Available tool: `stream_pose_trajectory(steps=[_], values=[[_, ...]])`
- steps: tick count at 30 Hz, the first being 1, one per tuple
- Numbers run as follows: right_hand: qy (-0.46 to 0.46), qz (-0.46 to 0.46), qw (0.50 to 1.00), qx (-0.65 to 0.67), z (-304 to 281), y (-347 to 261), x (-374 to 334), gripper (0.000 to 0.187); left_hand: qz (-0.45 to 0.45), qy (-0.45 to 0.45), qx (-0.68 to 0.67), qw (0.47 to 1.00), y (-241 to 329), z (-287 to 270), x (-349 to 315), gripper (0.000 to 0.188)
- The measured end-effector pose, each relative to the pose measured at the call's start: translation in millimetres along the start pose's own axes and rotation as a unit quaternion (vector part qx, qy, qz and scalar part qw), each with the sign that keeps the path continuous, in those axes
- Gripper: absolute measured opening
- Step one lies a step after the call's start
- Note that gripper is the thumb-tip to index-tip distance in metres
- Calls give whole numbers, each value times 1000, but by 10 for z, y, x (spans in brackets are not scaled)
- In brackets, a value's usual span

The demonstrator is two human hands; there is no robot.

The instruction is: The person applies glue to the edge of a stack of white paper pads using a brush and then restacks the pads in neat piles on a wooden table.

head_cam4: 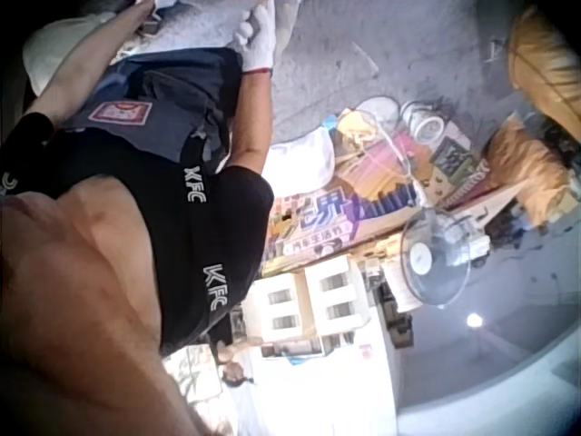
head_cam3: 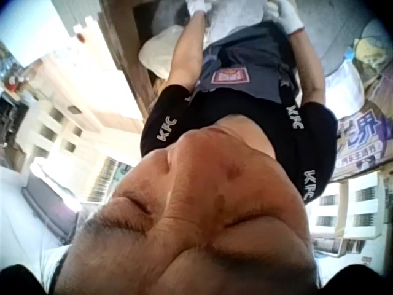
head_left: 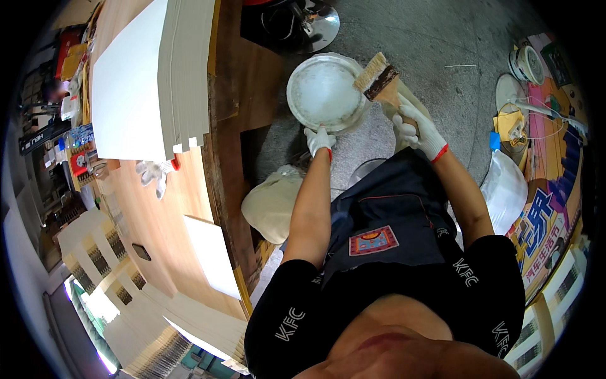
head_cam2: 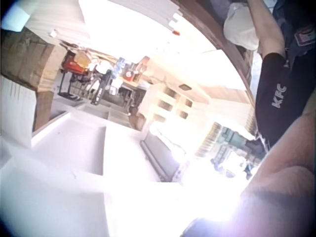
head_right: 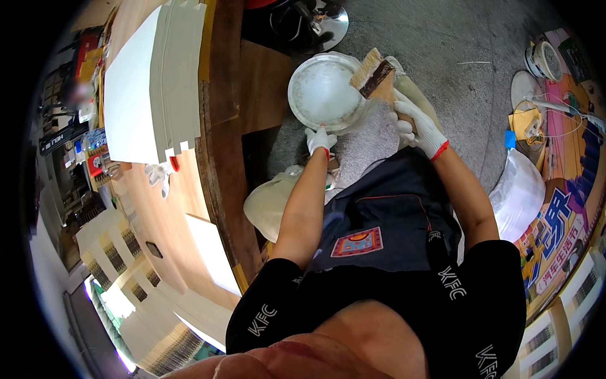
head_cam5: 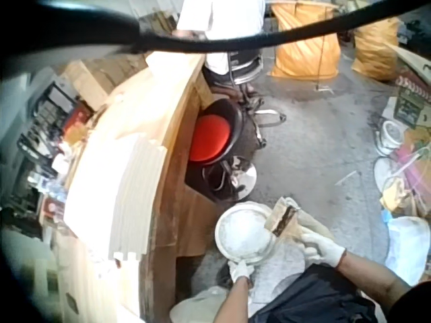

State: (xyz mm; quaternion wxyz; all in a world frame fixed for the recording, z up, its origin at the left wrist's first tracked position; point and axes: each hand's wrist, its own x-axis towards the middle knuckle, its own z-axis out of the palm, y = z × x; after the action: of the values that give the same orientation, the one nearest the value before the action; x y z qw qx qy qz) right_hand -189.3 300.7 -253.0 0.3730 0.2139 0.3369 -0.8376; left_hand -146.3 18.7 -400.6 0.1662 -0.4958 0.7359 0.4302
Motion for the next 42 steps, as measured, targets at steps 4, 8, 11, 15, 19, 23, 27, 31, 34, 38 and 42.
stream_pose_trajectory(steps=[4, 8, 11, 15, 19, 23, 27, 31, 34, 38, 42], values=[[51, -39, 996, -54, -39, -101, 136, 62, 20, 9, -220, 975, 4, -70, -180, 47], [64, -87, 987, -117, -1, -264, 299, 58, 111, 75, -259, 957, -42, -292, -351, 34], [53, -87, 960, -262, 203, -369, 524, 60, 86, 123, -351, 924, -424, -590, -266, 41], [-34, -83, 858, -505, -97, 85, 1584, 56, 31, 104, -385, 917, -815, -657, -358, 58], [39, -58, 617, -784, 343, 567, 2166, 46, 31, 159, -298, 941, -1314, -489, -236, 55], [76, -65, 544, -833, 25, 1011, 2681, 41, 62, 112, -68, 989, -1712, -546, -248, 51], [30, 53, 472, -879, -52, 1154, 2793, 50, 28, 68, -54, 996, -1730, -581, -290, 51], [-14, 35, 471, -881, -74, 1044, 2801, 50, -168, 51, -532, 828, -1586, -532, -267, 52], [0, -18, 594, -804, -17, 790, 2567, 44, -186, 53, -589, 785, -1533, -513, -297, 54], [-47, 26, 798, -600, 186, 109, 1743, 42, -192, 47, -589, 784, -1515, -447, -257, 58], [-117, 86, 914, -378, 208, -240, 1199, 48, -193, 40, -595, 779, -1542, -459, -224, 61]])
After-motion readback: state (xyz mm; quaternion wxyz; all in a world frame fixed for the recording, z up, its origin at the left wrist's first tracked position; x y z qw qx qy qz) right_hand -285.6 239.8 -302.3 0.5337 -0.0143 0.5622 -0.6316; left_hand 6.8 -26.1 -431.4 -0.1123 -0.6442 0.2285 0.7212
